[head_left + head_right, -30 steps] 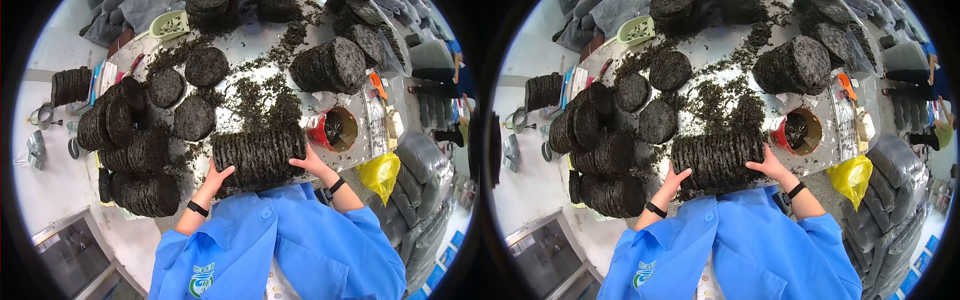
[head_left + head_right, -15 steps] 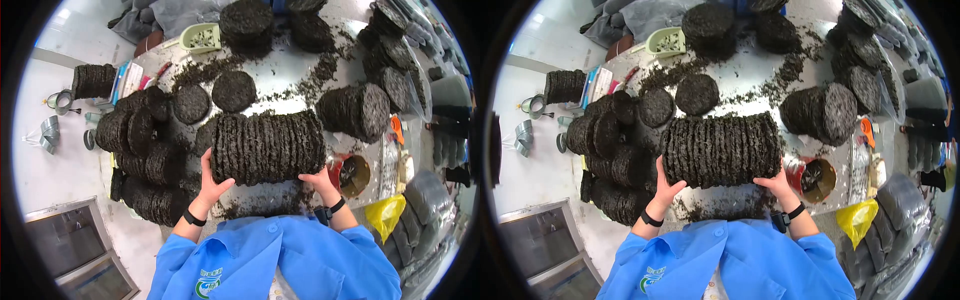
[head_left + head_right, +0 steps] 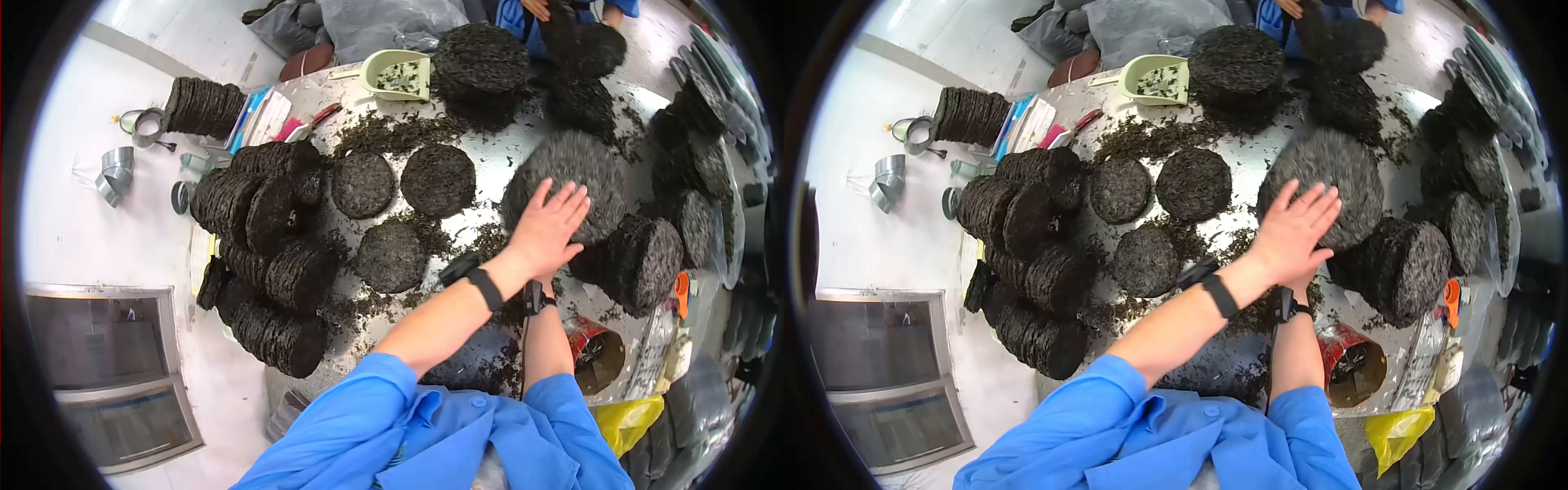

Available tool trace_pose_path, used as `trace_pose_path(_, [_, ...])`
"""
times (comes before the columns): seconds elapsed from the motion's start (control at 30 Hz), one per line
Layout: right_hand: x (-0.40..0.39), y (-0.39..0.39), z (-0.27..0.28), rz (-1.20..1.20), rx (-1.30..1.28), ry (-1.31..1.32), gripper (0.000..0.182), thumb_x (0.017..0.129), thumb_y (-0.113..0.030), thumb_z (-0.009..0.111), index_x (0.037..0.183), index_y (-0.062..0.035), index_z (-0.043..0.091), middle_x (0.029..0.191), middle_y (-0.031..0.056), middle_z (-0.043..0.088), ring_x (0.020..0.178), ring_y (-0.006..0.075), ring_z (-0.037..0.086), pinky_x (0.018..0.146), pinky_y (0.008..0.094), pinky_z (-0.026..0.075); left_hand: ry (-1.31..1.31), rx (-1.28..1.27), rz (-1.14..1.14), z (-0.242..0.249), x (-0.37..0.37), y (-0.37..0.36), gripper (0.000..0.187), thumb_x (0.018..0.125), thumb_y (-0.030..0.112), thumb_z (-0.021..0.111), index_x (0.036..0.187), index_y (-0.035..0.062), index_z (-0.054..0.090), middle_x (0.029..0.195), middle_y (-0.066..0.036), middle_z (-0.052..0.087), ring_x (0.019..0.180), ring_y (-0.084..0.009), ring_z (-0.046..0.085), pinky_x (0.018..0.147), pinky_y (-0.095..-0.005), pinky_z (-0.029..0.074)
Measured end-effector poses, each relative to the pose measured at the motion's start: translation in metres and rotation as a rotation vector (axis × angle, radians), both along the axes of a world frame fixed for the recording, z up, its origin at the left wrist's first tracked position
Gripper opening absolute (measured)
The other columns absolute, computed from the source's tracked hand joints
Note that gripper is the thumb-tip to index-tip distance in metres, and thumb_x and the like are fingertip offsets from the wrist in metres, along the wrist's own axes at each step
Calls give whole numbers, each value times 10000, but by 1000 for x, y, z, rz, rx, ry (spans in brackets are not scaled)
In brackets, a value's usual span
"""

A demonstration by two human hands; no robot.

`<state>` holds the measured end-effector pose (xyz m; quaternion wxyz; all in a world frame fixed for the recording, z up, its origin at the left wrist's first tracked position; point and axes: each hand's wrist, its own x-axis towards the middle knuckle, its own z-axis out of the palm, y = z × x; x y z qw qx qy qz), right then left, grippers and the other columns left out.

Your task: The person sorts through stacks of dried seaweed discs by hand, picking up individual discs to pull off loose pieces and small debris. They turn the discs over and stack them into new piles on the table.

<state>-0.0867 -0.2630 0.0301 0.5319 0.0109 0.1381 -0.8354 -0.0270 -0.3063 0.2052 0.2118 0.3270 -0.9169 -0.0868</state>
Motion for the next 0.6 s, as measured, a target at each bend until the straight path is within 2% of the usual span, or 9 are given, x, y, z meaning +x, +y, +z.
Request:
trace_pose_path(0.07, [0, 15, 5, 59, 82, 8, 418, 962, -283, 451, 1253, -17, 589, 1199, 143, 668, 1172, 298, 604, 1069, 442, 441, -28, 1, -26, -1, -3, 3, 846, 869, 549, 631, 1529, 80, 384, 1610, -93, 348, 1512, -256, 260, 1247, -515, 70])
trace_pose_path(0.17, [4, 54, 11, 161, 270, 65, 402, 974, -282, 452, 1244, -17, 587, 1168, 143, 674, 1141, 292, 620, 1049, 438, 459, 329, 158, -199, 20, 20, 9, 777, 866, 457, 665, 1504, 85, 424, 1578, -118, 391, 1485, -288, 315, 1241, -502, 143])
trace_pose_path(0.27, [37, 100, 8, 363, 640, 236, 386, 985, -281, 454, 1234, -17, 585, 1137, 143, 679, 1109, 286, 635, 1028, 434, 477, 545, 250, -64, 20, 103, 23, 421, 822, 217, 692, 1218, 82, 648, 1292, -123, 622, 1242, -312, 554, 1061, -458, 412])
trace_pose_path(0.33, [67, 114, 11, 726, 801, 587, 259, 960, -168, 564, 1148, 5, 602, 1018, 115, 685, 888, 211, 673, 807, 367, 575, 566, 192, 291, -14, 174, 29, 184, 762, 83, 687, 944, 68, 705, 997, -101, 692, 979, -322, 642, 853, -443, 512])
trace_pose_path(0.4, [123, 108, 24, 812, 474, 1315, 283, 863, -62, 681, 1135, -11, 618, 1077, 115, 682, 928, 240, 684, 814, 349, 579, 200, 277, 688, -82, 257, 30, 525, 699, 128, 770, 1183, 3, 608, 1209, -227, 618, 1152, -409, 568, 974, -471, 467])
trace_pose_path(0.43, [142, 90, 49, 898, 277, 1748, 349, 807, -74, 739, 1132, -21, 623, 1170, 139, 663, 1056, 298, 663, 920, 366, 548, -85, 146, 855, -124, 294, 44, 768, 698, 200, 831, 1339, -36, 481, 1337, -272, 524, 1268, -424, 486, 1066, -454, 416])
trace_pose_path(0.47, [166, 83, 41, 716, -4, 1874, 450, 755, -100, 783, 1164, -24, 614, 1284, 163, 610, 1204, 345, 590, 1018, 401, 493, -173, 285, 993, -149, 326, 53, 945, 682, 291, 887, 1420, -36, 396, 1411, -278, 458, 1334, -430, 421, 1120, -440, 375])
trace_pose_path(0.57, [216, 61, 43, 820, -281, 2257, 839, 744, -146, 791, 1470, -11, 392, 1566, 220, 333, 1493, 394, 250, 1205, 476, 258, -234, 614, 992, -161, 361, 68, 1059, 598, 372, 944, 1405, -42, 400, 1326, -231, 512, 1264, -406, 478, 1065, -458, 423])
trace_pose_path(0.6, [223, 63, 23, 827, -290, 2513, 877, 740, -184, 803, 1488, -15, 375, 1564, 220, 336, 1492, 386, 249, 1206, 492, 236, -231, 644, 998, -160, 360, 81, 1059, 598, 372, 944, 1405, -42, 400, 1326, -231, 512, 1264, -406, 478, 1065, -458, 423])
